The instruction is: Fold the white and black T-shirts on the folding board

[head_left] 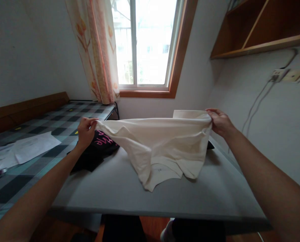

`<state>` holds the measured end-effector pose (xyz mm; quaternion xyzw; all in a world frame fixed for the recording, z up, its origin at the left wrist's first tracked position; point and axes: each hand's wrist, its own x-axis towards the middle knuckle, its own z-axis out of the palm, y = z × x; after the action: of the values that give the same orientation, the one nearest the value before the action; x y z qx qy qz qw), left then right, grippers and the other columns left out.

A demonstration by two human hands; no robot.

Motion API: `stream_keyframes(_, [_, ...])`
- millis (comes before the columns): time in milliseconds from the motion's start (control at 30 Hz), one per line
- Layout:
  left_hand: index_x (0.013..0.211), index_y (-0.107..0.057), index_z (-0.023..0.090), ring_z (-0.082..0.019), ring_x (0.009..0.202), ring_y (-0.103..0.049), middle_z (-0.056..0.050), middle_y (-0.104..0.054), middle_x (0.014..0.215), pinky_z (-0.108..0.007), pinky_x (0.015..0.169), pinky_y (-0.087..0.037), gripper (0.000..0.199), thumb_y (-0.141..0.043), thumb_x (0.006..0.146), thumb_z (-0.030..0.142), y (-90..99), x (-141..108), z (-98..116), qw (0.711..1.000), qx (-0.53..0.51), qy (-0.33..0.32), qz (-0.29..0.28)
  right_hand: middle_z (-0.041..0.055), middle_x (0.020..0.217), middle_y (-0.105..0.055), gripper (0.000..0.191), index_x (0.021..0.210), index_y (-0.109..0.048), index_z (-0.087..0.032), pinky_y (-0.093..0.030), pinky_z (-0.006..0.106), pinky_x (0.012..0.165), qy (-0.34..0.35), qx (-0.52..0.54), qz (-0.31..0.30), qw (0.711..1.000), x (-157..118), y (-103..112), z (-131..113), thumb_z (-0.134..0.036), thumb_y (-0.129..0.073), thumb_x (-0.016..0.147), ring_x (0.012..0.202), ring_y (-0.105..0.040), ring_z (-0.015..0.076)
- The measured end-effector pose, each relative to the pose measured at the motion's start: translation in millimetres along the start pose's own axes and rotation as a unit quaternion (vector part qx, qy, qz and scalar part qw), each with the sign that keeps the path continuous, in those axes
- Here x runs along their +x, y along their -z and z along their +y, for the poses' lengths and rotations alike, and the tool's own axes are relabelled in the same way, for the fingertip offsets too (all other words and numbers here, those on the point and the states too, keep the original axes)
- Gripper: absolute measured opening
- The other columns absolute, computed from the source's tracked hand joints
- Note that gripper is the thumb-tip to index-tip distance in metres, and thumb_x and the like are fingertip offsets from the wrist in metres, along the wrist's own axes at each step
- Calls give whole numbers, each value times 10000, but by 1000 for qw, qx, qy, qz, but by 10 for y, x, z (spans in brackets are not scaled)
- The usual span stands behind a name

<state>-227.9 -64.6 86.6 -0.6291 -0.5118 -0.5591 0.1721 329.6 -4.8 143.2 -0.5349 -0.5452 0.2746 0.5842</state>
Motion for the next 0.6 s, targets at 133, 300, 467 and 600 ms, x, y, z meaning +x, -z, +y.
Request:
stream_keyframes(133, [891, -703, 213, -138, 735, -533, -28, -496, 881, -277, 695, -492, 184, -535, 829, 255, -77, -96, -13, 992, -7, -42, -115, 23, 654, -603, 226, 815, -683, -159, -451, 265, 544, -106, -183, -113, 971, -124, 56, 214, -371, -689, 736, 549, -508, 121])
stream_keyframes(300, [862, -708, 219, -174, 951, -573, -58, -530, 1058, -333, 855, -491, 260, -455, 816, 177, -252, -204, 116, 972, 9, -98, -213, 100, 963, -657, 255, 879, -762, -222, -461, 400, 876, 111, -458, -159, 867, -275, -185, 255, -421, -656, 760, 967, -576, 253])
stream_keyframes(467, [1069, -676, 227, -240, 1117, -559, -77, -619, 1158, -415, 1016, -379, 285, -526, 848, 329, -475, -294, 411, 910, 49, -165, -377, 105, 1291, -565, 454, 1133, -697, -268, -390, 433, 990, 240, -507, -305, 770, -551, -599, 288, -373, -755, 695, 1186, -498, 306])
stream_keyframes(600, [1271, -565, 227, -285, 1155, -550, -117, -578, 1286, -401, 983, -388, 559, -649, 757, 430, -677, -447, 538, 843, 81, -148, -510, 115, 1140, -657, 373, 1159, -670, -205, -421, 353, 917, 238, -539, -377, 714, -770, -881, 395, -241, -649, 788, 1044, -592, 259])
